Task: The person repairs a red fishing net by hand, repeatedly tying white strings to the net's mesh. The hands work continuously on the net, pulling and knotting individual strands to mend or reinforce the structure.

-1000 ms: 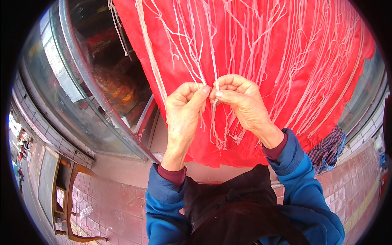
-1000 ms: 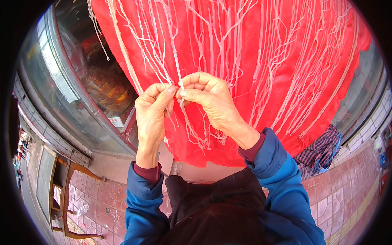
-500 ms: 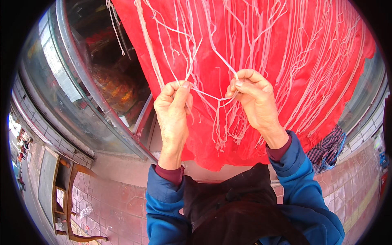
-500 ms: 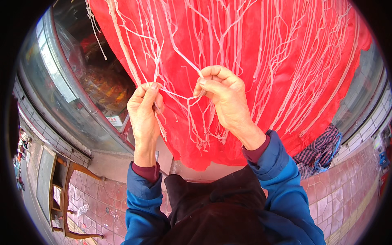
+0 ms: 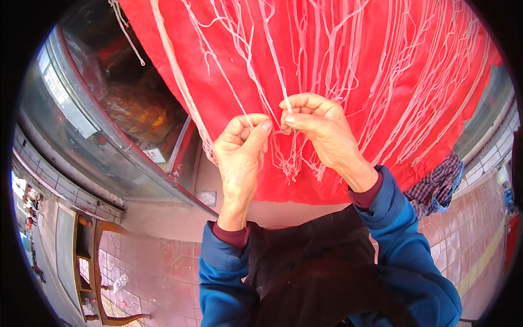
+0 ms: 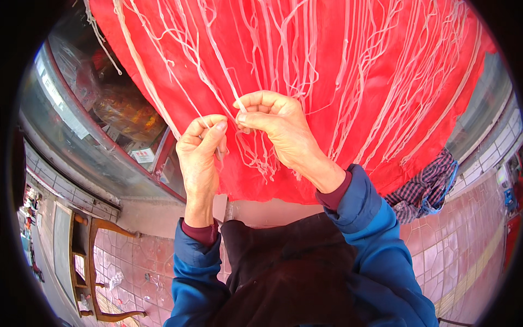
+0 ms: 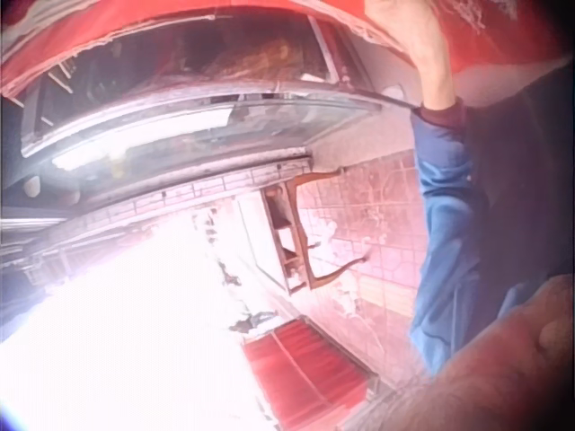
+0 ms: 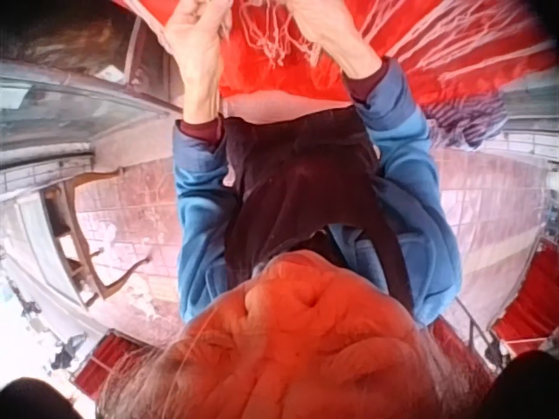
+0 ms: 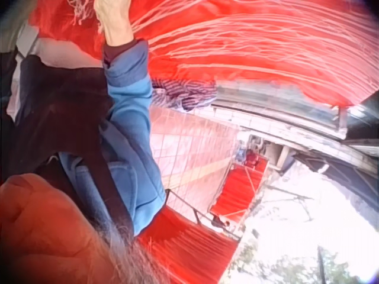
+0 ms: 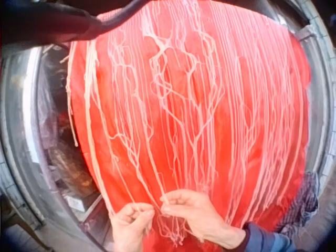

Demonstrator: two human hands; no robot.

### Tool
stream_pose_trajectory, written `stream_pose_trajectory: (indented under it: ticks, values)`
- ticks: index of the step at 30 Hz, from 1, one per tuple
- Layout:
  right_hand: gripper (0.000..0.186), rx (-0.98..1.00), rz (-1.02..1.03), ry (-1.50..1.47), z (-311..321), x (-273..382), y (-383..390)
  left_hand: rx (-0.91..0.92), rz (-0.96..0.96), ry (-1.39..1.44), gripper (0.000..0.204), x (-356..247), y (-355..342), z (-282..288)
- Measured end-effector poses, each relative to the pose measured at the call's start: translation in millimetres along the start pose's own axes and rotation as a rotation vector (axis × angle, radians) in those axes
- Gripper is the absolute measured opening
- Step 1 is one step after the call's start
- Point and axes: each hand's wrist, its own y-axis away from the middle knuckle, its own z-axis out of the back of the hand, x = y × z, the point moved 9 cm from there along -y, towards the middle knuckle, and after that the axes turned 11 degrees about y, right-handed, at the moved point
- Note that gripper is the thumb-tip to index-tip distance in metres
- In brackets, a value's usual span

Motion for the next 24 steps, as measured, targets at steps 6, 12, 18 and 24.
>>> stream_pose_trajectory:
  ticks: [6,12,18,24]
  values:
    - [0.019,0.020,0.090,-0.063,-0.5,6.1,1.3,0.002,0.066,-0.009,0.008,14.0,-2.3,-7.6]
    - [0.018,-0.014,0.141,-0.046,6.2,8.9,3.9,0.067,0.010,-0.019,0.008,11.4,-4.2,-11.3]
    - [0.018,0.028,0.132,-0.132,3.0,6.8,5.0,0.044,0.046,0.029,0.008,10.2,1.3,-11.6]
    - [0.017,0.039,0.106,-0.195,1.3,7.2,8.7,0.060,-0.009,-0.041,0.008,3.5,2.7,-9.1]
